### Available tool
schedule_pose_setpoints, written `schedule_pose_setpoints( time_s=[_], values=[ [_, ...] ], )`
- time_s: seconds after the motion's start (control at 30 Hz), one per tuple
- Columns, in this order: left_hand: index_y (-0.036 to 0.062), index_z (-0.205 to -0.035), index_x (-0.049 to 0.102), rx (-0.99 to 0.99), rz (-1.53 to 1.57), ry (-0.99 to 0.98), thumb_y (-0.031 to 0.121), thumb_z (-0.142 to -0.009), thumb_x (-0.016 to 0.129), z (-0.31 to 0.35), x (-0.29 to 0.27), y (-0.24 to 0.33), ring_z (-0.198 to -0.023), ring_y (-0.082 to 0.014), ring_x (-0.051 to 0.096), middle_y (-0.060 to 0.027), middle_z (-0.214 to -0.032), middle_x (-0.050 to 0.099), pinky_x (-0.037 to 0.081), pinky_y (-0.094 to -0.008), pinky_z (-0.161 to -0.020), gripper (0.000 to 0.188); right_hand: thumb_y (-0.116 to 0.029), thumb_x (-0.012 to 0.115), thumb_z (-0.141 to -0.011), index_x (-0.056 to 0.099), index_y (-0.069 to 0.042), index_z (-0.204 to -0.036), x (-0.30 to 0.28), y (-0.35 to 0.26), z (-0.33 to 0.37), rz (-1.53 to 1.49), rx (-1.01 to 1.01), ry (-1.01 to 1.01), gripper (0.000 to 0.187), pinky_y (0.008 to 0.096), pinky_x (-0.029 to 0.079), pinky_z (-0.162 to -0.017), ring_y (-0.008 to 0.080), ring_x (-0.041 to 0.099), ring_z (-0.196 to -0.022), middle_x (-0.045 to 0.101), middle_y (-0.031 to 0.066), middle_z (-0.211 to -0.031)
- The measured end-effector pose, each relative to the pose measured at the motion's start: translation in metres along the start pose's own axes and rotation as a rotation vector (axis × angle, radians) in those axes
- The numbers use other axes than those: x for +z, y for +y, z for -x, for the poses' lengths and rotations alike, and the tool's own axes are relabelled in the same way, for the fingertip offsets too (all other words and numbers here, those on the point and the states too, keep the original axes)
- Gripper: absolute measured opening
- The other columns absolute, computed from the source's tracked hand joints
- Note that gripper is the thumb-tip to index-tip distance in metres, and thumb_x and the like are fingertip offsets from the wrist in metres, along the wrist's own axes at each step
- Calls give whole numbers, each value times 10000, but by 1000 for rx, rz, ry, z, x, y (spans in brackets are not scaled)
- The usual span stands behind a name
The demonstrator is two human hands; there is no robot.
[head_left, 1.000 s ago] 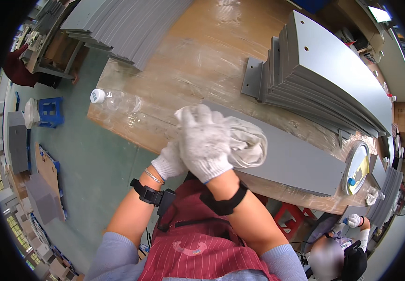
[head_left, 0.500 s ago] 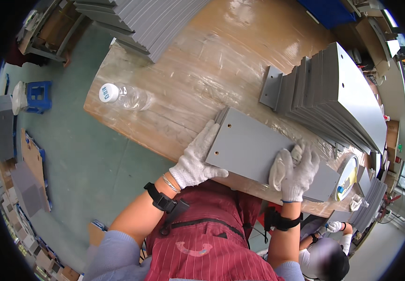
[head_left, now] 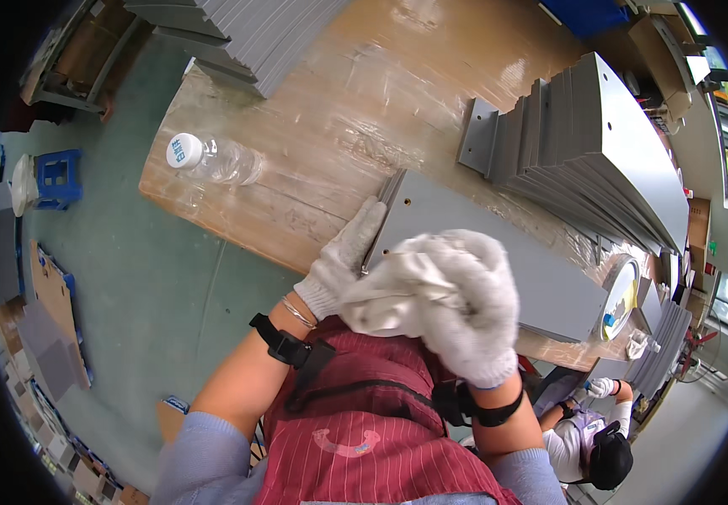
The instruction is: The person cleans a stack of gray metal panels on a workbench. They repeatedly wipe the surface with a white cloth and scrub the edges with a blue sponge. The person handles the panels one at a time, flipping them over to clean both sides before stacking them.
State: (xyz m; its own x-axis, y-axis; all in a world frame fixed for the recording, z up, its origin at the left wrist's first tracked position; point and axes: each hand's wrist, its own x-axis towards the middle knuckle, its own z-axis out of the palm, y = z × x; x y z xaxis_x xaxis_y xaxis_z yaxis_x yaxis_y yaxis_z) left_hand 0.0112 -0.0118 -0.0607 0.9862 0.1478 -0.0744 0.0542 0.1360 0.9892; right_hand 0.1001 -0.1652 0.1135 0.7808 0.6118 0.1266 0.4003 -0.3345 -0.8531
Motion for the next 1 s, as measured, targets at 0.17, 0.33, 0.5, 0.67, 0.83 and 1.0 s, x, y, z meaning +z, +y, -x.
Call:
schedule_pose_setpoints(
  time_s=[0.17, 0.33, 0.5, 0.67, 0.83, 1.0],
  values=[
    [63, -1614, 243, 258, -436, 16, 492, -822, 808, 7, -2, 1, -1479, -411, 364, -276, -1601, 336, 370, -452, -1185, 1063, -40, 654, -810, 647, -19, -1310, -82, 101, 71, 697, 297, 325, 500, 442, 513, -991, 372, 606, -1154, 595, 223, -1243],
    [41, -1601, 264, 123, -165, -16, 495, -880, 752, 6, -4, 0, -1427, -384, 448, -272, -1582, 370, 414, -446, -1154, 983, -220, 775, -690, 709, -135, -1172, 39, 48, 13, 642, -101, 102, 493, 463, 493, -867, 312, 610, -1014, 640, 117, -1200],
    [0, -1584, 291, -249, 753, -39, 369, -932, 719, 20, 2, 29, -1366, -317, 513, -236, -1534, 450, 430, -413, -1136, 863, -255, 730, -783, 715, -151, -945, 100, 2, -24, -68, -166, -240, 192, 465, 519, -813, 346, 610, -933, 611, 116, -974],
    [-42, -1527, 406, -128, -363, 93, 104, -928, 634, 36, -37, 48, -1432, -284, 445, -199, -1529, 482, 334, -393, -1201, 658, -146, 763, -747, 742, -122, -1006, -36, -23, -7, 17, -78, -90, 261, 439, 547, -796, 364, 660, -928, 679, 135, -973],
    [-74, -1498, 431, 215, -443, 218, 143, -1014, 536, -14, 36, 113, -1466, -334, 400, -207, -1568, 442, 265, -432, -1227, 541, -135, 786, -703, 680, -129, -945, -66, 8, 12, 440, -118, 468, 264, 413, 504, -793, 281, 650, -895, 660, 52, -972],
    [-55, -1463, 495, 492, -1072, 9, 403, -1068, 459, -52, 83, 78, -1447, -453, 388, -275, -1532, 453, 216, -535, -1230, 605, -302, 768, -754, 644, -129, -1191, -16, 69, 49, 585, 96, 382, 487, 548, 406, -962, 328, 557, -1148, 582, 144, -1228]
  ],
)
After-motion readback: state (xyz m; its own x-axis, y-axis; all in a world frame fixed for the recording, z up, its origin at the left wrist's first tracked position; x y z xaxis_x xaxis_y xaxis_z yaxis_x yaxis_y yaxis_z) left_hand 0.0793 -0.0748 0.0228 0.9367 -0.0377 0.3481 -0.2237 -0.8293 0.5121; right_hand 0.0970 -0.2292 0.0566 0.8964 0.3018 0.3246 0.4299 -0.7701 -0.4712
